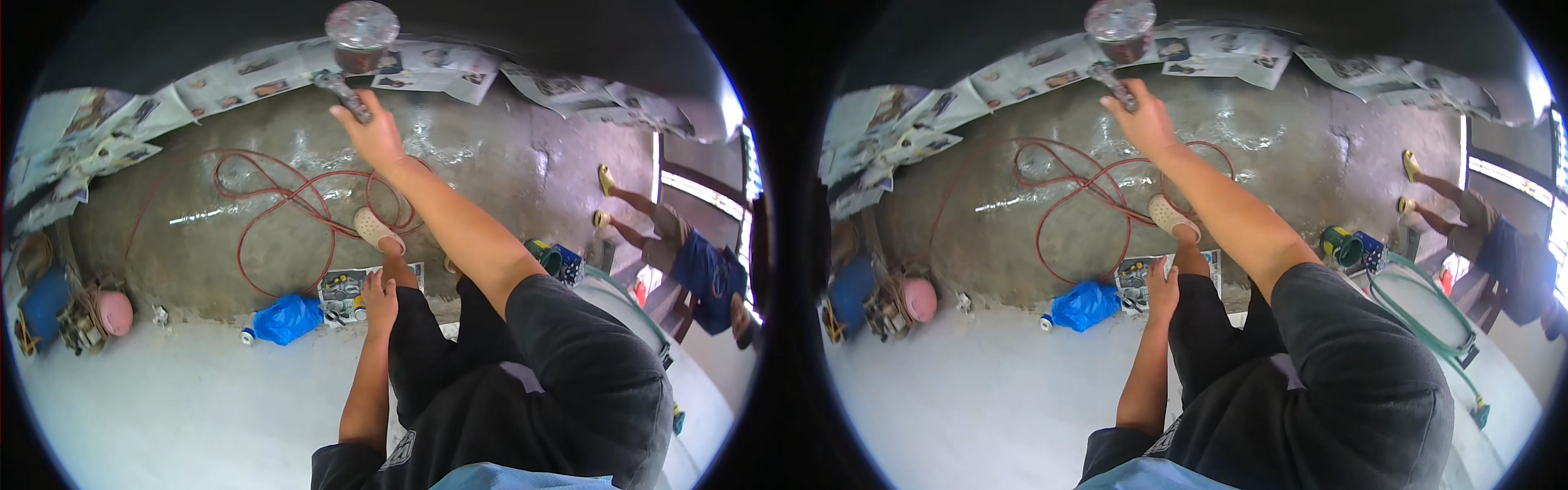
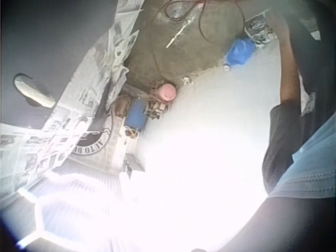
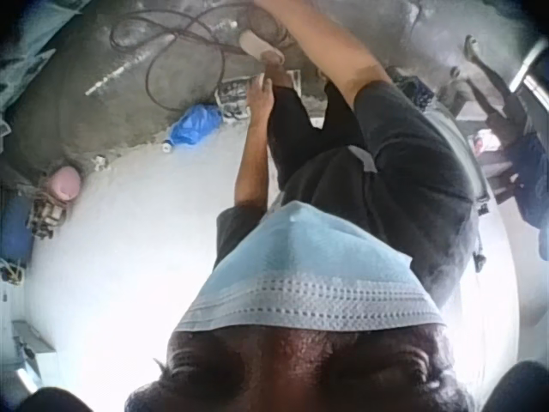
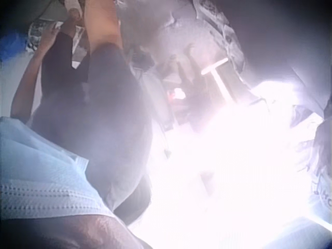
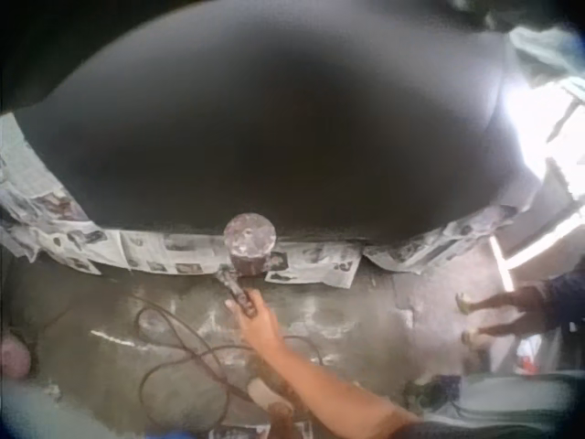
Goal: The person mixes black paint in a container and then uses a spray gun to apply the paint to the rear fender of a car.
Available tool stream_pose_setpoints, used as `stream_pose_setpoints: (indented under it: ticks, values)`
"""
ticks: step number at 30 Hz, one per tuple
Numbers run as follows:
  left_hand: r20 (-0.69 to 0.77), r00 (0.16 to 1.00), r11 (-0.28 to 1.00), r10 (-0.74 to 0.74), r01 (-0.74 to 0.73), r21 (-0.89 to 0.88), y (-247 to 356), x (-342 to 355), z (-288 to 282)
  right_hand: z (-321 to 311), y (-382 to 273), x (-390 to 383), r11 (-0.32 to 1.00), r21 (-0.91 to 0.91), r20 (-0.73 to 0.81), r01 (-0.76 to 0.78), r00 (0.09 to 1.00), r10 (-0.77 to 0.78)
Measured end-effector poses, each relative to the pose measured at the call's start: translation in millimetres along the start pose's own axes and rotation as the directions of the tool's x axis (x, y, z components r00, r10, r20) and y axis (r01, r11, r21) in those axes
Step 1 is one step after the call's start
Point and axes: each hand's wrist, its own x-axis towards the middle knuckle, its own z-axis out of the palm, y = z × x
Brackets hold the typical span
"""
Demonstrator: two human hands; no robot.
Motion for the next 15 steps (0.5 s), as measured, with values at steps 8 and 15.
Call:
stream_pose_setpoints:
  ticks: [8, 15]
  values:
    - [0.16, 0.987, 0.998, 0.01, -0.019, 0.059, 56, -24, 41, -228, 105, -29, 0.976, 0.128, -0.37, -0.178, 0.904, 0.213]
    - [0.232, 0.972, 0.998, 0.016, -0.03, 0.059, 86, -41, 59, -384, 129, -67, 0.963, 0.174, -0.646, -0.206, 0.715, 0.269]
